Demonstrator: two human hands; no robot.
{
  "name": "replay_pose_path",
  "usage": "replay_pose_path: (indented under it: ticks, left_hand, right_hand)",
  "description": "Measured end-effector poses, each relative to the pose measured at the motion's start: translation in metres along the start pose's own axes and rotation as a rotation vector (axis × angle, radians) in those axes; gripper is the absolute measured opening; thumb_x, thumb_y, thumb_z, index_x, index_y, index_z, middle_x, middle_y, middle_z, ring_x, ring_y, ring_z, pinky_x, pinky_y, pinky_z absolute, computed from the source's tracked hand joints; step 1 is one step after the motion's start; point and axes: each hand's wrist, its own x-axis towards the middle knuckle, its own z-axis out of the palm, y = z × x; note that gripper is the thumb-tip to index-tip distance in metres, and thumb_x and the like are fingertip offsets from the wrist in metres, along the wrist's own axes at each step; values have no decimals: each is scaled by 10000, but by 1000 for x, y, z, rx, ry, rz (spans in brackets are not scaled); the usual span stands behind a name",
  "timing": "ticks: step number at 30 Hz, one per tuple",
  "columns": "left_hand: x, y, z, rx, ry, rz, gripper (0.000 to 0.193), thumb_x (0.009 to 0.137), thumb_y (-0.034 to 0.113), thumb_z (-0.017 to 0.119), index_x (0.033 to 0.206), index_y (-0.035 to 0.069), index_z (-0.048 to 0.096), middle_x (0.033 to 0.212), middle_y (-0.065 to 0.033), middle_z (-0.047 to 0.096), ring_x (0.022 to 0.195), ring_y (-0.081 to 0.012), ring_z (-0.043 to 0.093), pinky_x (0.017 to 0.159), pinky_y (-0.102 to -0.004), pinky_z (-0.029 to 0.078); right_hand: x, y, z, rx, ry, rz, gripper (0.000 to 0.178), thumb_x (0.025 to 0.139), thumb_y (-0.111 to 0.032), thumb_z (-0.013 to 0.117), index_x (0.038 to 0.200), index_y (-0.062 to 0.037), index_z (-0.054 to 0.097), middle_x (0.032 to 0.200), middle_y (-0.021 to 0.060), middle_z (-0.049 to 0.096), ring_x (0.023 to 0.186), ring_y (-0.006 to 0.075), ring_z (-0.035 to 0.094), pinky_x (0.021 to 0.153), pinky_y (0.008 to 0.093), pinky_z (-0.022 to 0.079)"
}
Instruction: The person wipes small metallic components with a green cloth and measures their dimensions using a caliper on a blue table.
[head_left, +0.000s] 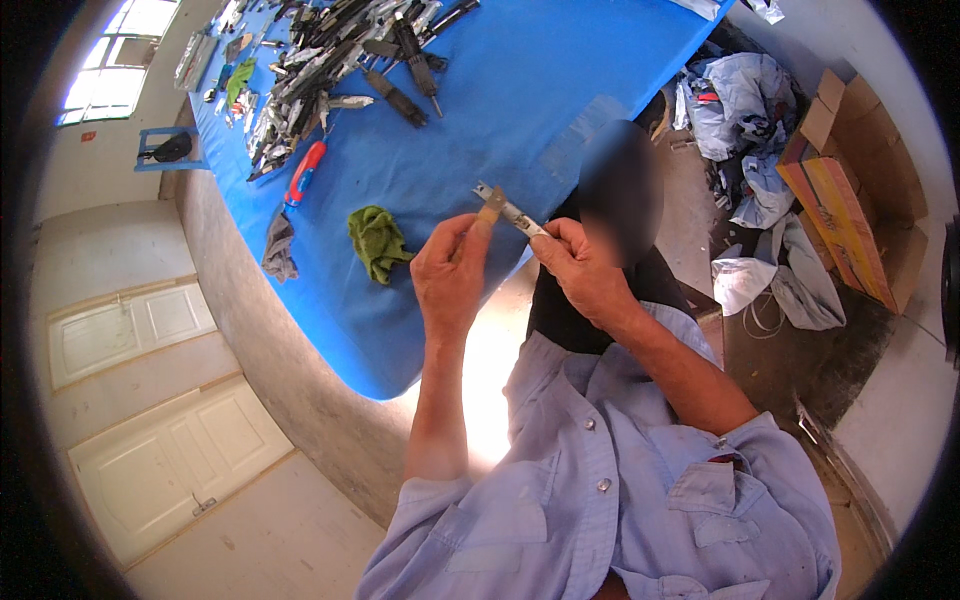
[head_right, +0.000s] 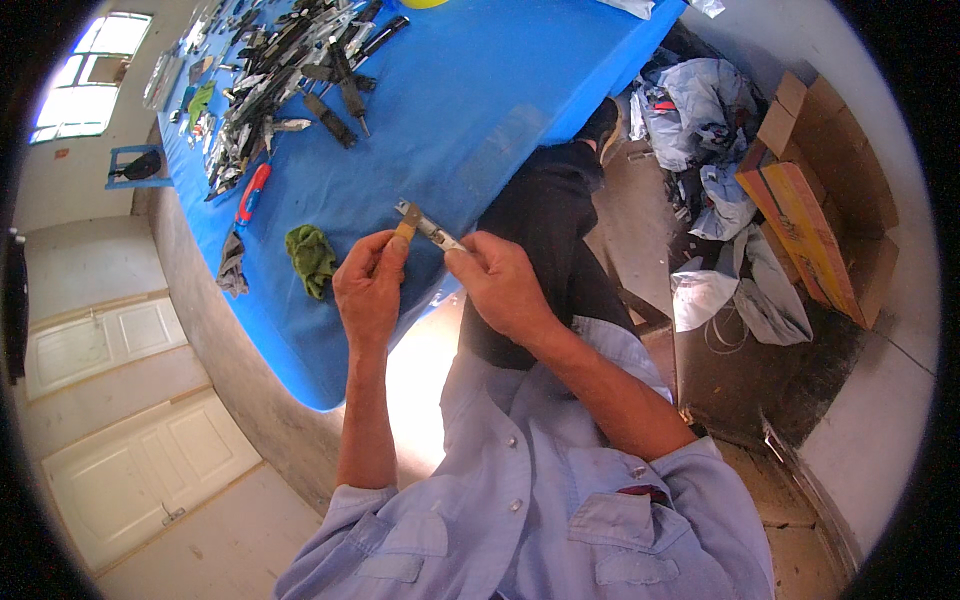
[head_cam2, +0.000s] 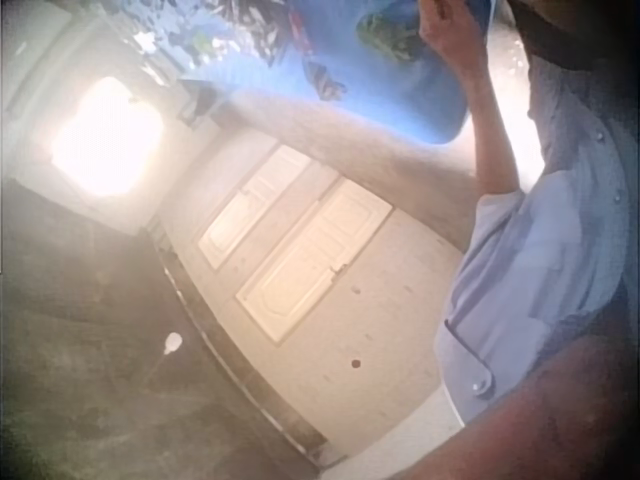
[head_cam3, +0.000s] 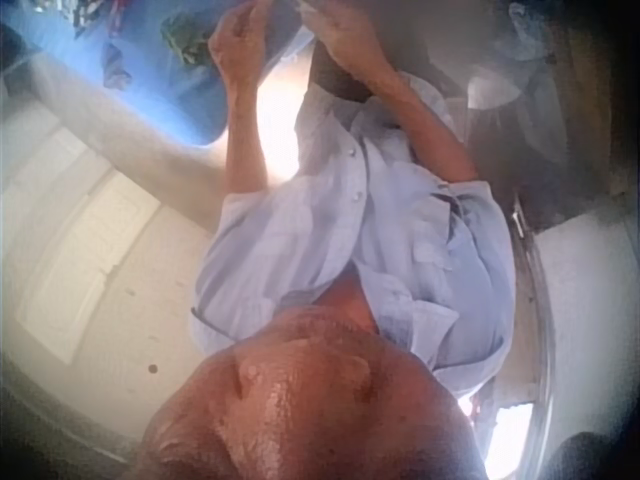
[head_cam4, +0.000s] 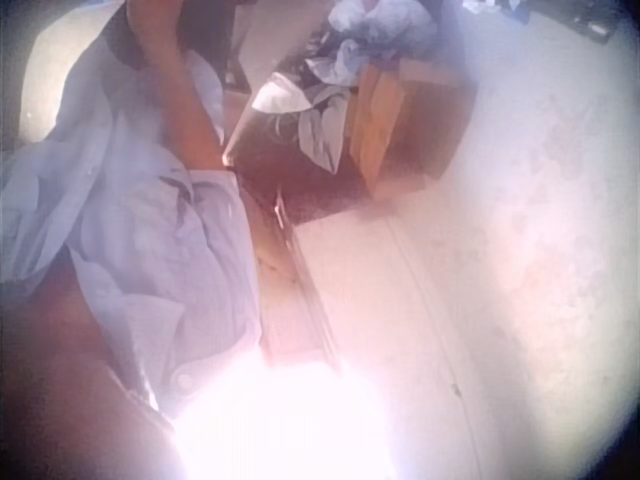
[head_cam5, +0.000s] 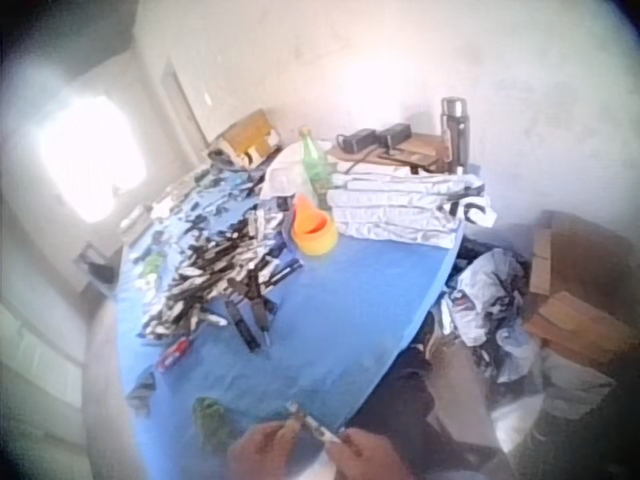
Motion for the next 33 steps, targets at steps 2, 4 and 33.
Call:
replay_pose_path:
  ticks: [2,4,33]
  left_hand:
    - [-1,4,-1,-17,6,4,170,976,161,723,1041,5,742,726,34,653,669,-31,535,588,-219,424]
    - [0,2,-2,-21,0,11,169,976,161,723,1037,4,743,729,31,656,672,-31,538,590,-220,427]
    - [-1,7,-1,-13,0,19,160,967,160,730,981,1,742,707,9,652,663,-38,543,602,-227,448]
  right_hand:
    - [0,3,1,4,3,-5,218,993,-181,660,970,35,677,729,-5,579,657,71,505,575,276,407]
    - [-1,-1,1,45,-4,8,214,994,-178,655,963,32,677,725,-6,572,655,71,500,574,276,404]
    - [-5,-9,2,-23,15,-28,200,984,-166,656,971,32,675,721,14,585,647,84,510,578,286,411]
